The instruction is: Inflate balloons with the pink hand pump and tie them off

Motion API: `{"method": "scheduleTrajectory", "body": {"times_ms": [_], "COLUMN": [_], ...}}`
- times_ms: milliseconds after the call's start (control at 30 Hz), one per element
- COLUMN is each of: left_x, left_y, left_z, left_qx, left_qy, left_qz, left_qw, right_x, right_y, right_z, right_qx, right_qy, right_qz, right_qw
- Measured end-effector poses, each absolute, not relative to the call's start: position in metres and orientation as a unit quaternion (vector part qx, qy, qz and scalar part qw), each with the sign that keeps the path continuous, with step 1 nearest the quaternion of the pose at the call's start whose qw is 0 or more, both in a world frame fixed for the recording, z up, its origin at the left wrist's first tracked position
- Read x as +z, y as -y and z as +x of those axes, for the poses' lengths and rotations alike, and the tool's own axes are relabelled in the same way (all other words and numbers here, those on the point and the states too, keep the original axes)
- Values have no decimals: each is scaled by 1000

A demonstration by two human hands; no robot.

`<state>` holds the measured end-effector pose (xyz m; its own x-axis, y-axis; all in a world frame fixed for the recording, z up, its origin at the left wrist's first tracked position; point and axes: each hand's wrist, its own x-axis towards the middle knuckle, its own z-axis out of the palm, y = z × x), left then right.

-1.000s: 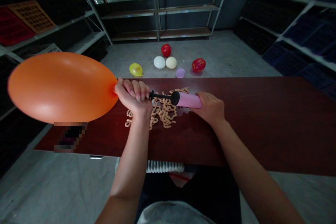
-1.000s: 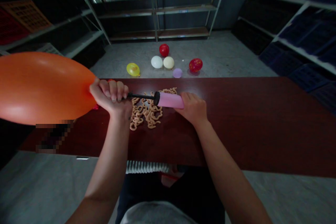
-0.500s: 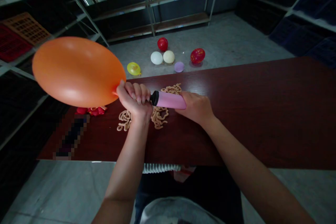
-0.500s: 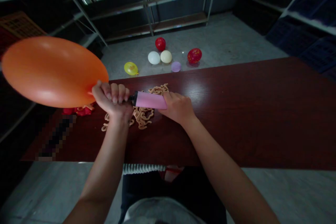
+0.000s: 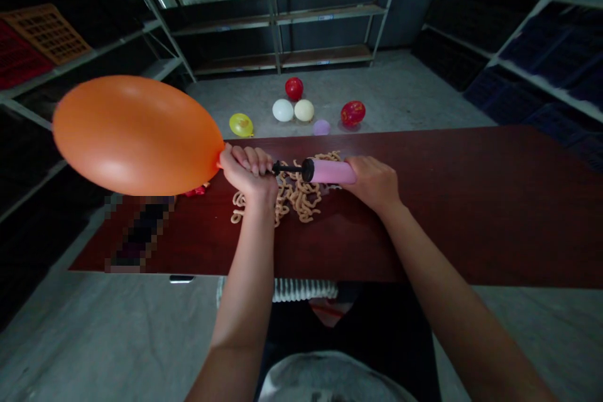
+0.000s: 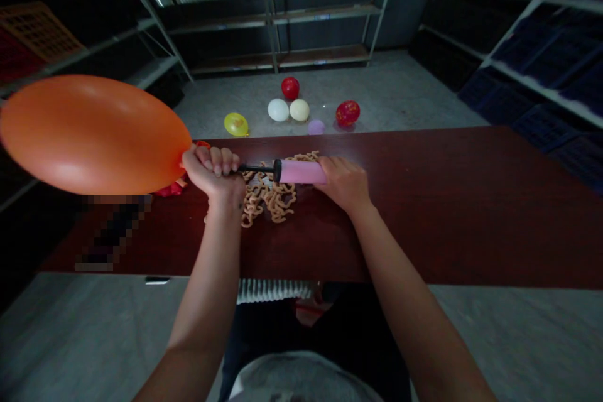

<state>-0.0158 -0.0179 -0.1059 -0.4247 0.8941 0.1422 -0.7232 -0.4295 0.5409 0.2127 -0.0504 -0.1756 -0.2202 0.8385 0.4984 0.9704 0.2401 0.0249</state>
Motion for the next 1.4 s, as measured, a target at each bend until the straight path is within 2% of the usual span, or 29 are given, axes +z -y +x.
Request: {"method": "scheduleTrajectory", "body": {"times_ms": [233, 433, 867, 1200, 1400], "left_x": [-102, -98, -87, -84, -87], "left_y": [20, 22, 32, 33, 36], "left_z": [-42, -51, -40, 25, 31], "left_qx": [844, 855, 844, 765, 767], "left_qy": [-208, -214, -217, -203, -204], "left_qz": [149, 146, 243, 314, 304], "left_qw": [472, 449, 426, 524, 527], "right_x": [-182, -180, -177, -171, -172], "right_y": [51, 51, 55, 70, 69], "right_z": [229, 232, 225, 195, 197], "right_qx": [-207, -182, -124, -75, -85], "right_qy": [753, 738, 753, 769, 773], "right_qz": [-603, -635, -617, -593, -575], "right_qw": [160, 135, 194, 226, 254]}}
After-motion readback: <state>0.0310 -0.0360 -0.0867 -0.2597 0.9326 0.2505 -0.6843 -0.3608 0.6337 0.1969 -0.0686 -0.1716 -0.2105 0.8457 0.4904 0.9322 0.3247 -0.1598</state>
